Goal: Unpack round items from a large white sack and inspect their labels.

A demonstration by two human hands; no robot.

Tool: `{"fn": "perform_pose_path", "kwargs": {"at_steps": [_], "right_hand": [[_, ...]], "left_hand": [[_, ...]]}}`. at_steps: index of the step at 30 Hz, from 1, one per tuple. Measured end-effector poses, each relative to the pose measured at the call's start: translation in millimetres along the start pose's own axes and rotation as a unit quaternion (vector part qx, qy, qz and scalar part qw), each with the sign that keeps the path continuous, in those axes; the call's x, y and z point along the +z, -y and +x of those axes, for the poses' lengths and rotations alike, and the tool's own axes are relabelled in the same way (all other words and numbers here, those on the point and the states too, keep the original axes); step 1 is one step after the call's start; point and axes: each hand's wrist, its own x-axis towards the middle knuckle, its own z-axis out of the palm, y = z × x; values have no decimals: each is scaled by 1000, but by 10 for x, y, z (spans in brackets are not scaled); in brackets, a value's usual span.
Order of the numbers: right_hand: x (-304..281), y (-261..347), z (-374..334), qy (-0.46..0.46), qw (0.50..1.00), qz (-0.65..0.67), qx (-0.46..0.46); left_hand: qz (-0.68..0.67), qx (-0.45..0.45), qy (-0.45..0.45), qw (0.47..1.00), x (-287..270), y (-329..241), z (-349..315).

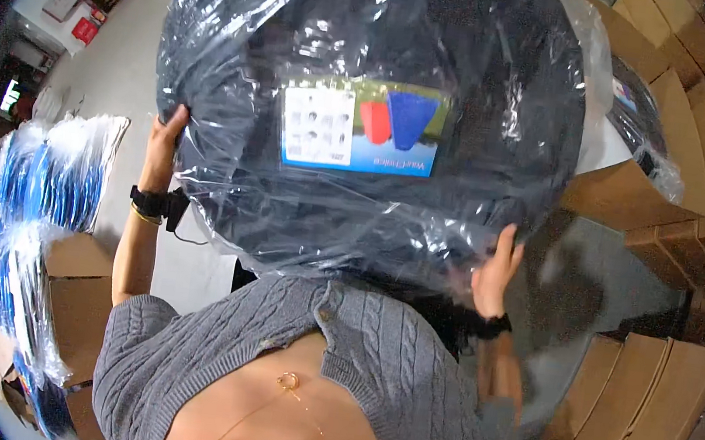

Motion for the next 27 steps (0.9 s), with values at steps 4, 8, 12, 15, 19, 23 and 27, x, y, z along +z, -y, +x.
{"fn": "perform_pose_path", "kwargs": {"at_steps": [4, 8, 12, 15, 19, 23, 27], "right_hand": [[518, 811, 654, -10, 974, -18, -226], [818, 1652, 1575, 81, 963, -110, -230], [1071, 2291, 1913, 189, 960, -152, -138], [1127, 2546, 1733, 331, 939, -80, -41], [1270, 2524, 1735, 427, 903, 32, 33], [1624, 2080, 2278, 487, 872, -33, -30], [1860, 1885, 2591, 434, 888, -144, 56]], "left_hand": [[145, 240, -55, 958, -7, -325, 386], [182, 315, 59, 930, -69, -838, 1000], [53, -39, 20, 998, -31, -1089, 1327], [100, 46, 143, 984, -135, -904, 1247], [-28, -106, 243, 964, -442, -260, 1058], [-16, -317, 299, 900, -342, 667, 1010], [-217, -530, 458, 680, -102, 1477, 883]]}}
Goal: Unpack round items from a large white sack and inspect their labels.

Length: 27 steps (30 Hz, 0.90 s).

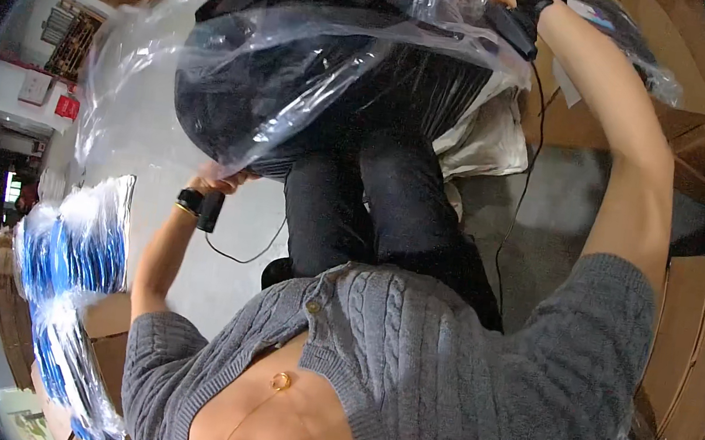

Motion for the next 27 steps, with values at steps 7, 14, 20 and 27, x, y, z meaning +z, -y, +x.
{"fn": "perform_pose_path", "kwargs": {"at_steps": [7, 14, 20, 27], "right_hand": [[308, 276, -454, -50, 991, 31, -124], [134, 341, -1041, -81, 909, -244, -327], [330, -711, -1155, -302, 940, 118, -108], [477, -1118, -1541, -368, 870, 244, -220]], "left_hand": [[1, 311, -220, 924, -333, 197, 171], [499, 331, -468, 649, 138, -187, 122], [137, 603, -381, 687, 855, 8, 187], [203, 662, -349, 631, 1139, 271, -23]]}}
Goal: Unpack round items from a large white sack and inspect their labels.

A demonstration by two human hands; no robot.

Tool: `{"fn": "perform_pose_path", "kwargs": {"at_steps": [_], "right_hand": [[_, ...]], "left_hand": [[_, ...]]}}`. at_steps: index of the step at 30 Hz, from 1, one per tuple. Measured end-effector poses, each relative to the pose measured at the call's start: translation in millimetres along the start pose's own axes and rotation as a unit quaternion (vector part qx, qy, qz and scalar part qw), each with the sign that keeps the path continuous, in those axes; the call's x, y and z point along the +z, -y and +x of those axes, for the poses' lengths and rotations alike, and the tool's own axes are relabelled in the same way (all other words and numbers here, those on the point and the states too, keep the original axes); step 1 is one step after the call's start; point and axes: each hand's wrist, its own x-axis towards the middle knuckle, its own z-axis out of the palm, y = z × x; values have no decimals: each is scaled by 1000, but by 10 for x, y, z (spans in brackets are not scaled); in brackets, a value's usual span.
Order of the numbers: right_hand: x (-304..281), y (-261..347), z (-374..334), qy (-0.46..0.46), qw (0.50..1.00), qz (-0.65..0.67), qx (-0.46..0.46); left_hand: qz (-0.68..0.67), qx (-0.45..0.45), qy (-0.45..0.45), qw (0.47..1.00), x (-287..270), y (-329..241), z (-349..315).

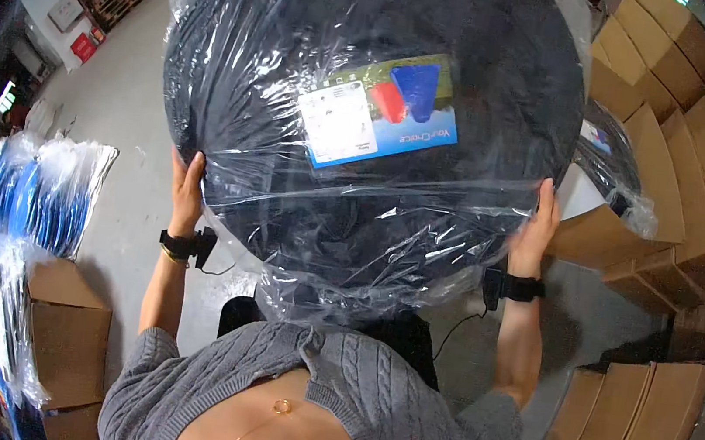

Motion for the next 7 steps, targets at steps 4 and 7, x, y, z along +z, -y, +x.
{"fn": "perform_pose_path", "kwargs": {"at_steps": [4, 7], "right_hand": [[-316, -119, -203, 85, 994, 71, -3], [-499, -249, -384, 173, 952, -106, -230]], "left_hand": [[47, -9, -62, 997, 64, -414, -279], [70, 158, -55, 983, 192, -657, -434]]}}
